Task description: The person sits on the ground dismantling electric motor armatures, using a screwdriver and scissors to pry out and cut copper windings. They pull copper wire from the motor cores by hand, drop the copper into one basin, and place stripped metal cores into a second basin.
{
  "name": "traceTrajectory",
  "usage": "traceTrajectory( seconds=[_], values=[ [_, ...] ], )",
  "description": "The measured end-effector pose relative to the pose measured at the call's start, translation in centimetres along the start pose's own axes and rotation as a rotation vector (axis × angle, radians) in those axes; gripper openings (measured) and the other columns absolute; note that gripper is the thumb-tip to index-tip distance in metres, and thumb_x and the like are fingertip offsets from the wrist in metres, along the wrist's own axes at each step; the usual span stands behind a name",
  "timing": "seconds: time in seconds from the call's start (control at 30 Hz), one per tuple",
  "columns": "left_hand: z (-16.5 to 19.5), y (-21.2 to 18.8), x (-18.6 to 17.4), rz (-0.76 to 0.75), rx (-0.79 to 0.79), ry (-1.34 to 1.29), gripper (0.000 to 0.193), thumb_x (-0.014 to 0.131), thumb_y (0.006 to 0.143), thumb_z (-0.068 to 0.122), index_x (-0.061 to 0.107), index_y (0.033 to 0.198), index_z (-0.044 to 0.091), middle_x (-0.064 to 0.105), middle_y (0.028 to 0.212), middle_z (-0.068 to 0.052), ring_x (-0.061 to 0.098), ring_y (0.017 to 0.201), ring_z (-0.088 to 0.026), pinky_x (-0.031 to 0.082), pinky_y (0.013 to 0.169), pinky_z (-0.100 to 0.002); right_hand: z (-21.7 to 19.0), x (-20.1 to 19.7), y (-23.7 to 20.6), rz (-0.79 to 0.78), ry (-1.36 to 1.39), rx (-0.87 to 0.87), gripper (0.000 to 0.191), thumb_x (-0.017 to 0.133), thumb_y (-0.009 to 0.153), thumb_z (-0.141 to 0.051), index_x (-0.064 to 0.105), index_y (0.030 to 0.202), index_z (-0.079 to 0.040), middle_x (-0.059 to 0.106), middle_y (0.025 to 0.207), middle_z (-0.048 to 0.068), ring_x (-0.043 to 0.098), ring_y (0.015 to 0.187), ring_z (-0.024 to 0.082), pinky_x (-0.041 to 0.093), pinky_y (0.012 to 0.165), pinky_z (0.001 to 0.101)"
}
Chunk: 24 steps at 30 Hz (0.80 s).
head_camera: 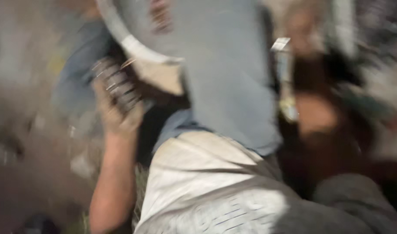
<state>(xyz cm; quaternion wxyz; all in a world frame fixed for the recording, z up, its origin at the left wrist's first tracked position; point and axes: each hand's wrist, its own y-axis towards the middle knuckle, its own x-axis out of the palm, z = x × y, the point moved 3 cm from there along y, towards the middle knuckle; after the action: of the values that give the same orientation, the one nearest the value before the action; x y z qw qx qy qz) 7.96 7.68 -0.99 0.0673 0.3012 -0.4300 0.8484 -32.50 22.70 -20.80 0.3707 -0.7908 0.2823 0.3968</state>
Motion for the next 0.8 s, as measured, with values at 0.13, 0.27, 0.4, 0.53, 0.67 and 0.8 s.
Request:
traceTrajectory(
  seconds=[0.13,0.27,0.4,0.53,0.67,0.8],
  values=[
    [0.9,-2.8,0.4,-0.245,0.049,-0.098,0.052,0.072,0.094,0.055,0.055,0.133,0.026,0.064,0.114,-0.015,0.063,0.073,-0.013,0.050,0.050,-0.017,-2.4,0.4,-1.1,-0.028,-0.056,0.024,0.038,0.067,0.105,-0.024,0.063,0.127,0.006,0.063,0.099,0.009,0.059,0.082,0.019,0.049,0.077,0.0352],
    [1.7,-4.7,1.4,-0.369,0.128,-0.096,0.058,0.071,0.091,0.063,0.052,0.131,0.026,0.059,0.119,-0.013,0.069,0.084,-0.022,0.055,0.053,-0.032,-0.2,-0.6,-7.4,-0.050,-0.101,0.215,0.040,0.067,0.104,-0.024,0.062,0.129,0.006,0.062,0.099,0.009,0.059,0.082,0.019,0.049,0.077,0.0347],
    [2.2,-5.3,1.3,-0.392,0.140,-0.121,0.057,0.070,0.093,0.063,0.050,0.131,0.025,0.059,0.112,-0.014,0.067,0.073,-0.021,0.055,0.050,-0.031,1.8,-0.7,-10.4,-0.040,-0.099,0.299,0.042,0.067,0.104,-0.024,0.061,0.131,0.007,0.062,0.099,0.009,0.059,0.082,0.018,0.049,0.077,0.0343],
    [1.9,-4.8,1.0,-0.390,0.140,-0.080,0.059,0.072,0.092,0.061,0.050,0.137,0.029,0.058,0.113,-0.013,0.066,0.080,-0.023,0.056,0.053,-0.035,3.3,-1.0,-10.9,-0.016,-0.068,0.340,0.044,0.067,0.103,-0.024,0.061,0.134,0.007,0.062,0.099,0.009,0.059,0.082,0.018,0.049,0.078,0.0338],
    [1.1,-4.0,1.7,-0.347,0.095,-0.134,0.055,0.072,0.093,0.057,0.049,0.134,0.029,0.060,0.119,-0.014,0.065,0.091,-0.022,0.058,0.068,-0.031,3.8,-1.9,-9.6,-0.010,-0.030,0.340,0.046,0.067,0.102,-0.023,0.060,0.136,0.007,0.062,0.098,0.009,0.059,0.082,0.018,0.050,0.078,0.0334],
    [0.0,-3.9,3.0,-0.368,0.014,-0.377,0.044,0.070,0.104,0.037,0.046,0.133,0.014,0.060,0.110,-0.007,0.067,0.099,-0.022,0.061,0.089,-0.048,2.3,-1.9,-7.1,0.014,0.169,0.237,0.048,0.067,0.102,-0.023,0.059,0.138,0.008,0.062,0.098,0.009,0.059,0.081,0.018,0.050,0.078,0.0329]
  ],
)
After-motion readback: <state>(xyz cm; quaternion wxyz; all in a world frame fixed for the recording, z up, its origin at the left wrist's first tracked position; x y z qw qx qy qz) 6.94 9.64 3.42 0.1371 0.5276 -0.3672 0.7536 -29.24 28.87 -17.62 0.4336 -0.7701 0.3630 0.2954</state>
